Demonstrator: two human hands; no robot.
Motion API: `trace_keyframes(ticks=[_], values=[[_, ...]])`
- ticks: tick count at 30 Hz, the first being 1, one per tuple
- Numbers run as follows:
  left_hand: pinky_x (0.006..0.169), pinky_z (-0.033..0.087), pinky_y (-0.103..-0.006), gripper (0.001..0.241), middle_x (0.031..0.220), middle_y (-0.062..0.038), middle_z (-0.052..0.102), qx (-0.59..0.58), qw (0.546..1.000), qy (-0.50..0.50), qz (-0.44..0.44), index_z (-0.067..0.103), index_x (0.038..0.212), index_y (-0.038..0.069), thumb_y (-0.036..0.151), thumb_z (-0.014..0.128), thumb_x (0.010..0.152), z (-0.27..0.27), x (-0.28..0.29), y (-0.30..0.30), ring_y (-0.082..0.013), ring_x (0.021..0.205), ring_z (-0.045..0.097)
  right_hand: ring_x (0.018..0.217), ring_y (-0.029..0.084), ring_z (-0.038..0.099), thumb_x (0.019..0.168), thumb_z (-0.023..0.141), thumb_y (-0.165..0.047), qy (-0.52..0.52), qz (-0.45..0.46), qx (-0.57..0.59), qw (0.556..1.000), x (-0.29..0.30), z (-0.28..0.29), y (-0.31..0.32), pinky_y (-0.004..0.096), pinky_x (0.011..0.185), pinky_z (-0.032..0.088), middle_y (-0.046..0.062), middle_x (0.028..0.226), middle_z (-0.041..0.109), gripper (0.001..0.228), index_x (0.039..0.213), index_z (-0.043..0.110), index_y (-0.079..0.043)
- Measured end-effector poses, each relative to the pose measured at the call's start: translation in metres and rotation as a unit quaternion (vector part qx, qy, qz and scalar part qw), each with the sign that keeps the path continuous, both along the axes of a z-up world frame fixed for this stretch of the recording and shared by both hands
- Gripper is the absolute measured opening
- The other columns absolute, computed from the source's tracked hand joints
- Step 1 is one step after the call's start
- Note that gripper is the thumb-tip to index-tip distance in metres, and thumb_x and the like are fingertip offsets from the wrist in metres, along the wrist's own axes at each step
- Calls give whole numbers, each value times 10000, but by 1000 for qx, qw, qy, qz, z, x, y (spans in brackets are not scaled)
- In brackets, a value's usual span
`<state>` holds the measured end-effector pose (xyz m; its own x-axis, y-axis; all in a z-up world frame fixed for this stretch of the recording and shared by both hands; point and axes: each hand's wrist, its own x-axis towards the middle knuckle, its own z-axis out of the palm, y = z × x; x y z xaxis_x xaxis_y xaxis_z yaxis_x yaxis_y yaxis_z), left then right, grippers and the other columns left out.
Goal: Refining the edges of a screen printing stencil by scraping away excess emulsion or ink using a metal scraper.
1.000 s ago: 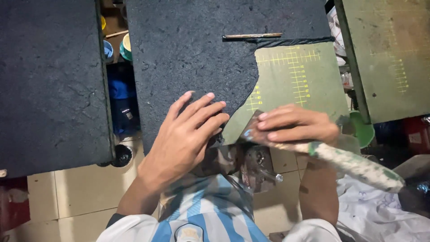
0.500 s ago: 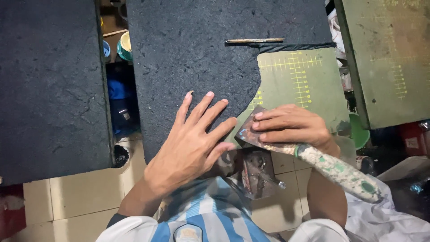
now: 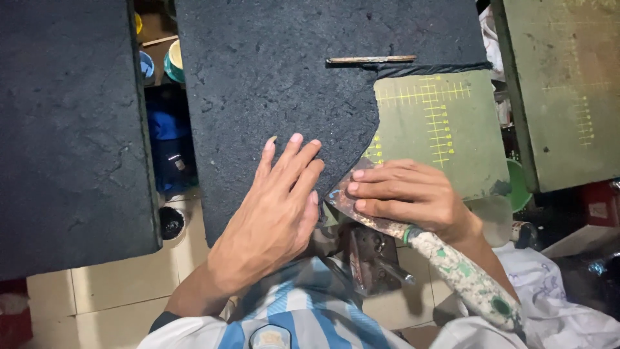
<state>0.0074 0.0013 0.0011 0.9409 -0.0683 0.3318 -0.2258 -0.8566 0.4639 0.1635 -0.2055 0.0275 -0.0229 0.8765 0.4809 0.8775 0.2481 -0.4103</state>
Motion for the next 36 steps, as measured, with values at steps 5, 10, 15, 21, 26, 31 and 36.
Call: trace_keyframes(ticks=[5,10,15,21,26,31,36], values=[[1221,272,-626,409,1522,-238,472,7,1000,12,-8,515,1374,-52,37,447,981,-3,-1,1,-442,1485,374,1137,372,742,992,605,-98,53,-5,7,999,-4,-7,1,496,1023,618,200,1197,722,206,1110,714,32],[1205,294,-627,370,1518,-221,483,-5,1000,9,-5,524,1355,-31,37,469,995,-2,1,3,-436,1469,406,1184,343,746,908,733,-49,147,-59,-24,987,-15,15,-6,487,1122,576,185,1230,719,224,1120,713,19],[1210,282,-624,386,1522,-216,481,-7,1000,20,-14,524,1369,-30,33,459,993,-3,-1,6,-432,1473,398,1154,329,751,967,604,-65,143,-7,-52,988,-13,20,-1,463,1080,601,123,1149,757,172,1052,732,11],[1232,274,-621,424,1524,-240,469,-3,1000,12,-14,516,1366,-59,-33,413,956,-3,0,4,-452,1471,395,1136,316,743,964,661,-24,34,60,-3,998,2,1,3,440,1011,634,125,1179,736,143,1077,715,45],[1228,259,-637,454,1548,-245,444,9,999,30,-23,491,1377,-58,-52,370,939,-4,1,3,-463,1489,356,1142,322,739,953,685,-32,38,47,-13,998,-2,2,6,465,1015,610,132,1177,742,129,1064,725,21],[1238,242,-642,471,1557,-247,434,19,999,32,-23,484,1392,-51,-65,348,942,-5,-1,3,-460,1499,339,1119,348,759,919,746,-65,77,42,3,996,-5,-10,-5,488,1021,648,183,1164,744,175,1074,734,18],[1257,217,-625,529,1565,-244,426,-22,999,29,-27,483,1418,-63,-103,368,903,-8,-1,5,-446,1512,327,1174,355,732,968,615,-41,139,40,-40,989,-4,9,0,484,1093,604,156,1176,741,181,1083,713,59]])
